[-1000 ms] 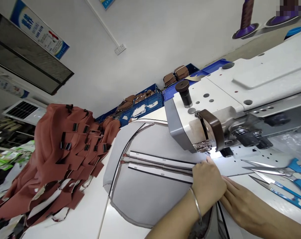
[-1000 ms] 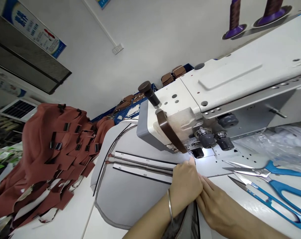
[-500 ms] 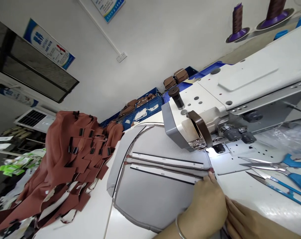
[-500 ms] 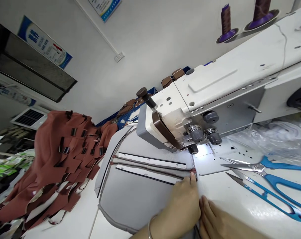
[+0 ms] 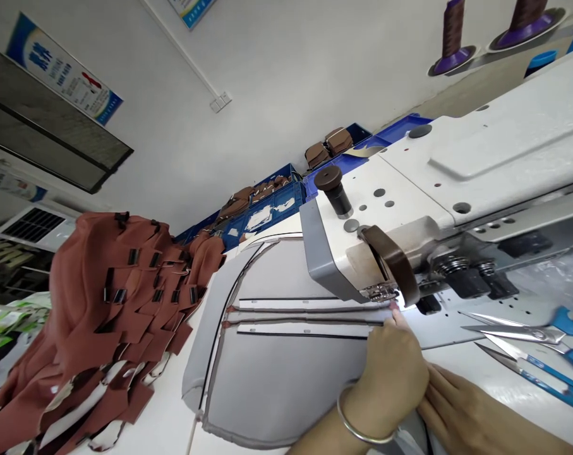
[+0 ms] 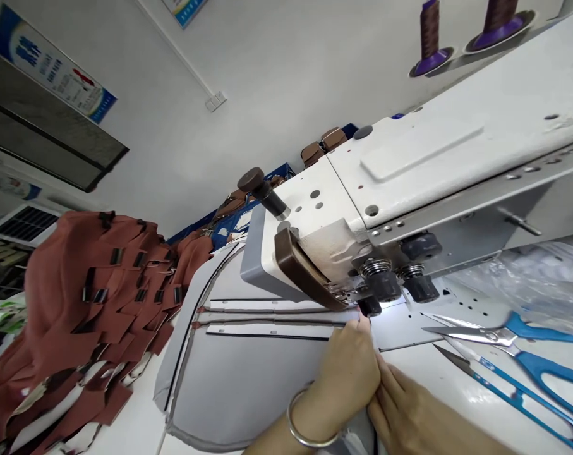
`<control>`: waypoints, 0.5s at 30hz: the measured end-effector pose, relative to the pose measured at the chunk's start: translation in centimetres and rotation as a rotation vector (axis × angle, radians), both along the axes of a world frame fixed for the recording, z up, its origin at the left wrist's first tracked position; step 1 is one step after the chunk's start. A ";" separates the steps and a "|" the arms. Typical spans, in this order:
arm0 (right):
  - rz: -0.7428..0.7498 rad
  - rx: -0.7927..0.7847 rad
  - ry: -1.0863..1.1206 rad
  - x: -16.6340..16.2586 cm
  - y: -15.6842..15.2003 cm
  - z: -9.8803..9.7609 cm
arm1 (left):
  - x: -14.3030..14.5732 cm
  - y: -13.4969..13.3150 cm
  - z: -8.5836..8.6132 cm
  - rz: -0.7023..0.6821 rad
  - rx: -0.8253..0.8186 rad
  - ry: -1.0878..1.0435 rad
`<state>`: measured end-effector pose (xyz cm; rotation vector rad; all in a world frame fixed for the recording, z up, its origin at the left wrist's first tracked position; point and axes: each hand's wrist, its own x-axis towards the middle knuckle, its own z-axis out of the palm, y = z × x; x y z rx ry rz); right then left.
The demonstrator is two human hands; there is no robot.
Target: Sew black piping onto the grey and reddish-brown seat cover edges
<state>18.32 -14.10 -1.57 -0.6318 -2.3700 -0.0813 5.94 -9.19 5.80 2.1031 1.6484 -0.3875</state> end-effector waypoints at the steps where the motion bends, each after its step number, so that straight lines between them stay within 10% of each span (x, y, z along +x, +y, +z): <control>1: -0.015 0.018 0.013 -0.2 0.2 -0.2 | -0.1 0.4 0.0 0.006 0.005 -0.006; 7: -0.075 0.054 0.081 -0.1 1.0 -1.3 | 0.0 1.1 0.6 0.017 0.042 0.000; 15: -0.044 -0.072 0.083 2.4 -0.9 1.9 | -1.6 -5.5 2.0 0.170 0.021 0.004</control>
